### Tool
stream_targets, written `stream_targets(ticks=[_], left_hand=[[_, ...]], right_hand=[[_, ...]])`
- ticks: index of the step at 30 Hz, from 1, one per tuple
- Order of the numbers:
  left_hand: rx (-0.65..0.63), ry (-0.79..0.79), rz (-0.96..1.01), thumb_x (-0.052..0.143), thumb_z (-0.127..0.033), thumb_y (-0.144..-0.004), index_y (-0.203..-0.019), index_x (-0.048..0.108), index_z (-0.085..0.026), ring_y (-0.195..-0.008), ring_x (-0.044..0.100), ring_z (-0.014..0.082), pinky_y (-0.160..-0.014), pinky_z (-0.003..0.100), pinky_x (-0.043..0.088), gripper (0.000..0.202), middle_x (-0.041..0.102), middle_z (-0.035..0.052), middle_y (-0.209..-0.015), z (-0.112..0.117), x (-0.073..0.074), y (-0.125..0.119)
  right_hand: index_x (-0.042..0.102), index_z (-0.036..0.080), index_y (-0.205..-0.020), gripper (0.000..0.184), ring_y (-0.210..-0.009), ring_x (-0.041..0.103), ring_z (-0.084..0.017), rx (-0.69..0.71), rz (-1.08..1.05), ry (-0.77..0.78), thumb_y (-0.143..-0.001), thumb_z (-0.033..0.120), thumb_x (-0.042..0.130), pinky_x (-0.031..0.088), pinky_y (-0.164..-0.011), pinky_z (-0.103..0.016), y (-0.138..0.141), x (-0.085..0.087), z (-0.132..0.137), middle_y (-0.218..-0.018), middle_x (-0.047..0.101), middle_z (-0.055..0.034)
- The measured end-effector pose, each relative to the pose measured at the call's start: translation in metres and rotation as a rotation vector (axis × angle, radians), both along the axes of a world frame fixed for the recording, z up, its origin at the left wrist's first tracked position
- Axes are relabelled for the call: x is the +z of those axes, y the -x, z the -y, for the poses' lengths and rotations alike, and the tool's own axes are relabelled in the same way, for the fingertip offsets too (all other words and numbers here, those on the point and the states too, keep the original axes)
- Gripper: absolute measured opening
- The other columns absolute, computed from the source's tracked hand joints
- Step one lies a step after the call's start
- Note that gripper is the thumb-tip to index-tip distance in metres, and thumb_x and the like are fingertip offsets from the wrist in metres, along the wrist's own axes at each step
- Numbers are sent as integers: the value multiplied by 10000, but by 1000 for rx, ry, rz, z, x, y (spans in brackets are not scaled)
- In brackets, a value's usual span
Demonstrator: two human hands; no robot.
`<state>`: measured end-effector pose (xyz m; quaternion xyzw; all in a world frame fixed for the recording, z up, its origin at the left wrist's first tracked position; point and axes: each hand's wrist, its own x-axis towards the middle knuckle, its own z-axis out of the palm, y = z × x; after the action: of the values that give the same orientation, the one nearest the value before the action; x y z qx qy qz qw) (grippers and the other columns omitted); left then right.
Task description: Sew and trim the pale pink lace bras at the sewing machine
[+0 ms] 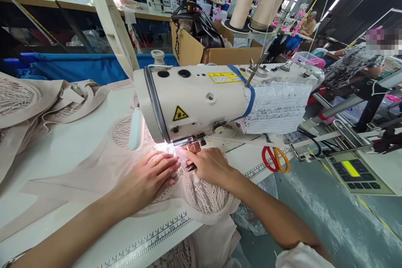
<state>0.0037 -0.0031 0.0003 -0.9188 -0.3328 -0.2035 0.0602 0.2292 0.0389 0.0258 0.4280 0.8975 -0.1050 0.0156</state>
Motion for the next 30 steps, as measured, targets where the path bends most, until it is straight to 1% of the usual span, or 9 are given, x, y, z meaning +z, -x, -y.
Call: stream_targets(ticks=[5, 8, 12, 15, 18, 21, 25, 27, 30], left_hand=[[12, -19, -38, 403, -207, -1029, -938, 745, -143, -1083, 591, 275, -1004, 458, 394, 360, 702, 108, -1140, 0, -2, 2], [46, -23, -41, 408, -251, -1035, -1034, 727, -132, -1096, 594, 283, -1020, 469, 368, 341, 711, 109, -1137, -1, -2, 5], [78, 9, -43, 391, -291, -1042, -1226, 652, -130, -1189, 571, 310, -1060, 505, 324, 358, 708, 107, -1187, -2, -1, 7], [107, 22, -71, 392, -296, -1039, -1231, 651, -165, -1249, 548, 334, -1079, 545, 305, 348, 682, 114, -1262, -3, -3, 8], [117, 17, -76, 377, -300, -1043, -1207, 663, -155, -1288, 523, 345, -1101, 563, 280, 361, 651, 123, -1327, -3, -7, 8], [114, 14, -90, 365, -286, -1045, -1213, 659, -140, -1283, 529, 345, -1098, 562, 280, 369, 659, 136, -1308, -3, -9, 9], [146, 23, -90, 379, -316, -1044, -1313, 588, -161, -1289, 534, 343, -1072, 554, 308, 374, 647, 139, -1329, -2, -6, 9], [166, 28, -97, 377, -316, -1045, -1310, 585, -179, -1294, 533, 346, -1047, 550, 324, 364, 649, 124, -1329, -1, -5, 9], [167, 0, -94, 325, -322, -1058, -1262, 611, -163, -1295, 528, 352, -1025, 563, 319, 385, 640, 116, -1354, -1, -7, 9]], right_hand=[[542, 294, -1422, 681, -749, 692, -216, 15, 46, -44, -764, 123, 569, 342, -577, -287, 5, -4, -6, -823, 778, -9], [557, 298, -1406, 655, -776, 687, -206, 23, 26, -33, -776, 120, 569, 385, -610, -274, 5, -4, -10, -892, 780, -13], [623, 294, -1335, 552, -870, 685, -191, 79, -65, -30, -810, 130, 570, 453, -737, -251, 2, -9, -16, -973, 776, -28], [637, 292, -1320, 529, -910, 686, -193, 80, -101, -39, -818, 134, 577, 472, -782, -257, 0, -15, -20, -1008, 774, -29], [610, 289, -1353, 553, -947, 682, -192, 99, -119, -27, -827, 122, 569, 478, -827, -266, -2, -18, -23, -1050, 770, -26], [617, 292, -1341, 548, -940, 682, -180, 127, -136, -14, -829, 104, 572, 477, -843, -264, -3, -20, -24, -1046, 770, -17], [658, 305, -1282, 494, -938, 684, -176, 139, -157, -31, -828, 119, 601, 478, -840, -264, -4, -22, -27, -1061, 769, -11], [657, 305, -1284, 485, -963, 680, -178, 143, -172, -32, -838, 122, 596, 475, -850, -266, -4, -23, -29, -1085, 766, -10], [646, 306, -1299, 488, -978, 672, -173, 163, -192, -2, -863, 106, 565, 467, -857, -259, -3, -24, -32, -1098, 763, -3]])
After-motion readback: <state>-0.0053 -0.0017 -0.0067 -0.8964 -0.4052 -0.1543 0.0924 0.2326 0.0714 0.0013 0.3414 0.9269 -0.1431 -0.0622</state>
